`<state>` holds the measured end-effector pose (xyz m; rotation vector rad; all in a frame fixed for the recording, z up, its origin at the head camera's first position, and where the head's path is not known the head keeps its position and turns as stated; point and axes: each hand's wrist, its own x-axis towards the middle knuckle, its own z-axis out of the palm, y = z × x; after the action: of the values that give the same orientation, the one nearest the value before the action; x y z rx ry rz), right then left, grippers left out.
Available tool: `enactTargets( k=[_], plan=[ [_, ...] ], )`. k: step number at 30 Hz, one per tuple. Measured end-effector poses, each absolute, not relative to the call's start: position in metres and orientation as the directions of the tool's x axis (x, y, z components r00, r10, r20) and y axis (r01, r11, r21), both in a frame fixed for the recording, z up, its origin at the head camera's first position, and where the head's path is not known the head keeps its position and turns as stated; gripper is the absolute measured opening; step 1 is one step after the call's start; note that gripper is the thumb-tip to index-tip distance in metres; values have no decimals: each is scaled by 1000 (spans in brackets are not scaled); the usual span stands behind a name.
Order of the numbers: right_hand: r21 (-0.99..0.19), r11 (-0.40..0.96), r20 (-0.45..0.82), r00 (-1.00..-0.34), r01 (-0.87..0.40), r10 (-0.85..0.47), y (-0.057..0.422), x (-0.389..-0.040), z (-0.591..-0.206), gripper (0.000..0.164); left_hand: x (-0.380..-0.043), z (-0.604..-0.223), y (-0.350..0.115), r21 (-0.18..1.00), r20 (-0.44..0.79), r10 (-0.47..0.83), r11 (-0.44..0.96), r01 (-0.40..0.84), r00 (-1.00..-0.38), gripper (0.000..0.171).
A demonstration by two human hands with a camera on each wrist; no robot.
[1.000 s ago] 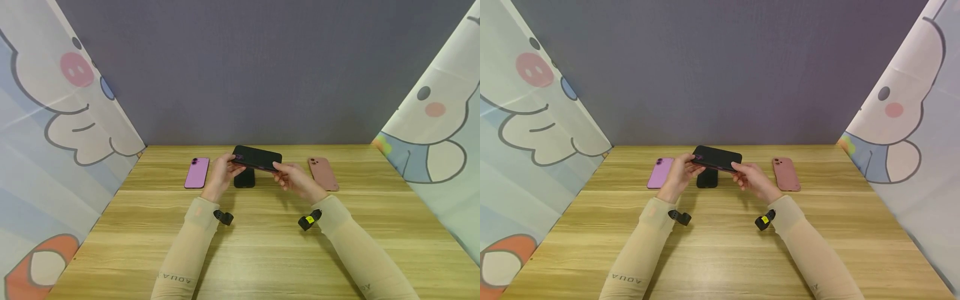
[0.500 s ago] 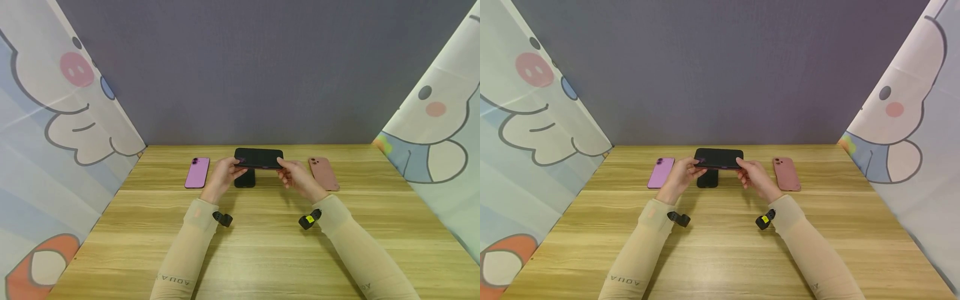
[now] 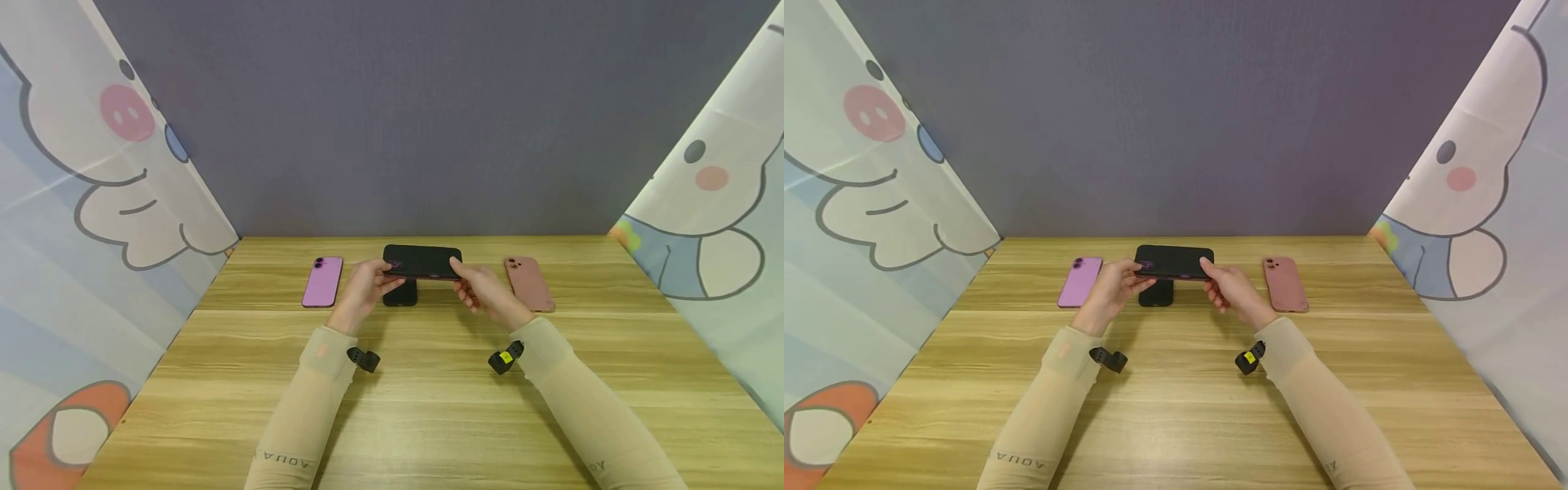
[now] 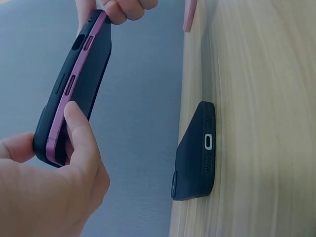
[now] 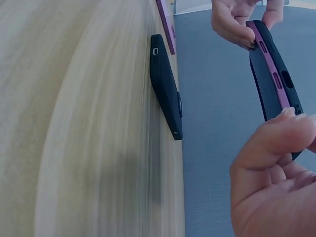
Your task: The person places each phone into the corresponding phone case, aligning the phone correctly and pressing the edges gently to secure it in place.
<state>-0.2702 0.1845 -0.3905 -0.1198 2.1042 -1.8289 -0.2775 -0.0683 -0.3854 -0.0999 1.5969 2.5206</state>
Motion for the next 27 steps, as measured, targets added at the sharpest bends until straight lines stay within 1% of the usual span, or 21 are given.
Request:
enactTargets(
  k=[7,13,21,27],
  plan=[
    [-975,172,-189,-936,143,-297,186,-270,-391,57,-277,-386,-69,896,-156,112,-403,-188,-981,12],
    [-977,163,-185,-933,140,-307,185,-269,-390,57,-276,-384,-69,898,-149,99,-402,-177,-984,7],
    [-985,124,-151,-945,120,-289,184,-268,-390,50,-275,-383,-67,891,-148,95,-418,-174,-984,6],
    [-985,105,-159,-952,136,-263,183,-267,-391,48,-275,-383,-67,889,-150,89,-424,-174,-985,3]
  ],
)
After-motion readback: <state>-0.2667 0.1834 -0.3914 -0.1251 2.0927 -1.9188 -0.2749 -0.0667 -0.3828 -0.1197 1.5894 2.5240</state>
